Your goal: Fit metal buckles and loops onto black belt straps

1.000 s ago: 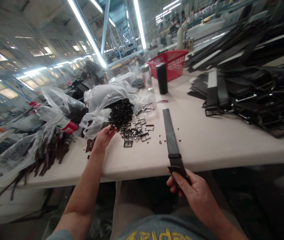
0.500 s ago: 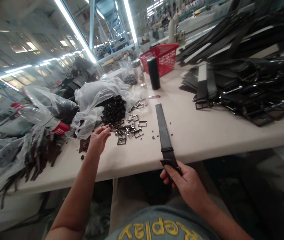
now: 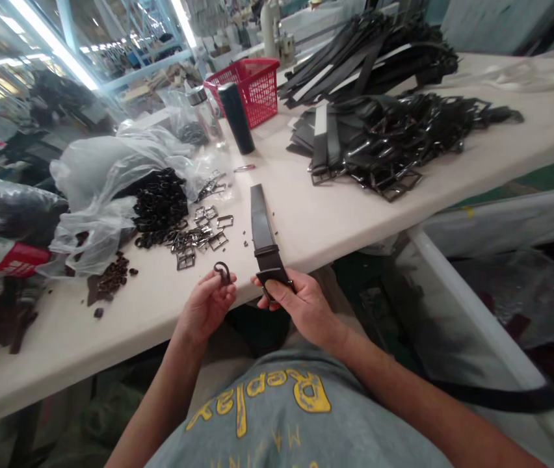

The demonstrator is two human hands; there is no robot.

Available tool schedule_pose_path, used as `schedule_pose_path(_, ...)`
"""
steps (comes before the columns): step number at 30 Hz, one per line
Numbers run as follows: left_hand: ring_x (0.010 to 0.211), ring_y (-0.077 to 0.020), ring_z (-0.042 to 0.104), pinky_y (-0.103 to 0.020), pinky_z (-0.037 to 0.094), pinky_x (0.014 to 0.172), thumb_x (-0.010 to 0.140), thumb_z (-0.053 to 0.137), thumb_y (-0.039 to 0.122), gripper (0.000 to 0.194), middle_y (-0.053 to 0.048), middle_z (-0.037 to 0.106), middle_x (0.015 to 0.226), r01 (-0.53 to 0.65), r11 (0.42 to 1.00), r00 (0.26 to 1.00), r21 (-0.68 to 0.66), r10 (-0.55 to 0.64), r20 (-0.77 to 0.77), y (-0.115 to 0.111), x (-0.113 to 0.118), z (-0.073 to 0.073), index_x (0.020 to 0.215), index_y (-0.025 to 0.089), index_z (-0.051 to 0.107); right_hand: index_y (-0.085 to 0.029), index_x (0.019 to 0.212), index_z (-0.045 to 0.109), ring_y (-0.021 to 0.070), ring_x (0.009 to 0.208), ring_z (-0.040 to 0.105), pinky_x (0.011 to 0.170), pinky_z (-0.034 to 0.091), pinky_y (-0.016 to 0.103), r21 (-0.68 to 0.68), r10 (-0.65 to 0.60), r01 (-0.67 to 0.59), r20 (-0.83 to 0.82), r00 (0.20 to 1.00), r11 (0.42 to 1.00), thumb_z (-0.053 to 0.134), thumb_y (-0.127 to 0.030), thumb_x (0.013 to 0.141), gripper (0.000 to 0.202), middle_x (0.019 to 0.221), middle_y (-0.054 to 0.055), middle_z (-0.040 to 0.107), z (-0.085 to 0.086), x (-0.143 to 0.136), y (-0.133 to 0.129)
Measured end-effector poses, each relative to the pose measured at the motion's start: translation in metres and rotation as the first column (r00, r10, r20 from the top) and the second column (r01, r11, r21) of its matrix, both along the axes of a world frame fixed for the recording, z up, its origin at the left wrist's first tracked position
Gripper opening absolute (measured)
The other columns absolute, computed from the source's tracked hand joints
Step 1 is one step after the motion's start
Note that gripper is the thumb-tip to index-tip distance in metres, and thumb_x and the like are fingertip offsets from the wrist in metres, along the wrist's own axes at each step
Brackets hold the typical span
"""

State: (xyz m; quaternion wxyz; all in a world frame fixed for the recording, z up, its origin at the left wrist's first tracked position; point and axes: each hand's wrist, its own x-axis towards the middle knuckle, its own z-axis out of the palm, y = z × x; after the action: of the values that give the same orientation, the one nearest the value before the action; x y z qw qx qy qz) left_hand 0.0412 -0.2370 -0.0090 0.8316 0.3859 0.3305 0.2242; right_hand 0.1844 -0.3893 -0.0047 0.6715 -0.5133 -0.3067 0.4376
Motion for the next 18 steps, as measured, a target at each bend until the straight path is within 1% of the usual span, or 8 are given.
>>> schedule_pose_path(2, 0.056, -0.0072, 0.067, -0.012, 0.054, 0.054, 0.069, 0.083, 0.026, 0.029, -0.002, 0.073, 0.075, 0.142, 0.984, 0.99, -0.109, -0.14, 0.034, -0.006, -0.001, -0.002, 0.083, 0.013, 0.062, -0.018, 0.106, 0.072, 0.0126, 0.072, 0.067, 0.068, 0.053, 0.024, 0.043, 0.072, -0.068, -0.106, 0.992, 0.997, 0.068, -0.051, 0.087, 0.038, 0.097, 0.006, 0.073, -0.001, 0.003, 0.001)
schedule_pose_path(4, 0.056, -0.0074, 0.067, -0.012, 0.055, 0.054, 0.073, 0.08, 0.023, 0.028, -0.003, 0.073, 0.076, 0.253, 0.949, 0.967, -0.189, -0.243, 0.074, -0.011, -0.002, -0.005, 0.092, 0.011, 0.064, -0.019, 0.107, 0.073, 0.0119, 0.072, 0.067, 0.069, 0.053, 0.024, 0.07, 0.15, -0.139, -0.199, 0.968, 0.988, 0.07, -0.05, 0.086, 0.038, 0.1, 0.006, 0.073, -0.003, 0.004, 0.003)
schedule_pose_path(7, 0.063, -0.0089, 0.07, -0.012, 0.057, 0.059, 0.074, 0.079, 0.02, 0.028, -0.004, 0.073, 0.08, 0.328, 0.907, 0.944, -0.266, -0.303, 0.132, -0.018, -0.001, -0.01, 0.097, 0.011, 0.064, -0.018, 0.105, 0.074, 0.0125, 0.072, 0.067, 0.07, 0.055, 0.025, 0.088, 0.186, -0.168, -0.278, 0.942, 0.982, 0.072, -0.049, 0.085, 0.037, 0.095, 0.006, 0.073, -0.007, 0.004, 0.004)
schedule_pose_path(11, 0.064, -0.0091, 0.07, -0.011, 0.057, 0.06, 0.073, 0.08, 0.019, 0.026, -0.004, 0.072, 0.078, 0.358, 0.873, 0.932, -0.332, -0.315, 0.179, -0.021, 0.001, -0.012, 0.092, 0.011, 0.064, -0.018, 0.099, 0.075, 0.0124, 0.071, 0.067, 0.069, 0.055, 0.024, 0.046, 0.207, -0.203, -0.303, 0.93, 0.978, 0.076, -0.05, 0.081, 0.037, 0.09, 0.005, 0.073, -0.013, 0.005, 0.004)
schedule_pose_path(14, 0.067, -0.0088, 0.07, -0.01, 0.056, 0.061, 0.071, 0.081, 0.019, 0.028, -0.004, 0.072, 0.08, 0.344, 0.87, 0.938, -0.353, -0.304, 0.165, -0.021, 0.003, -0.012, 0.092, 0.012, 0.064, -0.017, 0.096, 0.075, 0.0125, 0.071, 0.066, 0.069, 0.054, 0.024, 0.033, 0.185, -0.183, -0.28, 0.942, 0.983, 0.076, -0.051, 0.08, 0.038, 0.084, 0.004, 0.072, -0.015, 0.005, 0.005)
schedule_pose_path(16, 0.067, -0.0081, 0.07, -0.011, 0.056, 0.062, 0.071, 0.082, 0.023, 0.027, -0.003, 0.072, 0.079, 0.325, 0.887, 0.945, -0.329, -0.296, 0.136, -0.022, 0.004, -0.012, 0.09, 0.012, 0.065, -0.017, 0.095, 0.075, 0.0122, 0.071, 0.064, 0.068, 0.053, 0.024, 0.032, 0.158, -0.154, -0.231, 0.96, 0.987, 0.076, -0.052, 0.08, 0.038, 0.083, 0.004, 0.072, -0.014, 0.005, 0.005)
schedule_pose_path(18, 0.064, -0.0076, 0.068, -0.012, 0.056, 0.061, 0.075, 0.081, 0.032, 0.027, -0.003, 0.072, 0.078, 0.286, 0.929, 0.958, -0.233, -0.271, 0.097, -0.023, 0.005, -0.01, 0.086, 0.012, 0.066, -0.017, 0.096, 0.075, 0.0121, 0.071, 0.063, 0.067, 0.052, 0.024, 0.019, 0.137, -0.136, -0.164, 0.977, 0.991, 0.074, -0.052, 0.081, 0.038, 0.085, 0.004, 0.072, -0.013, 0.005, 0.006)
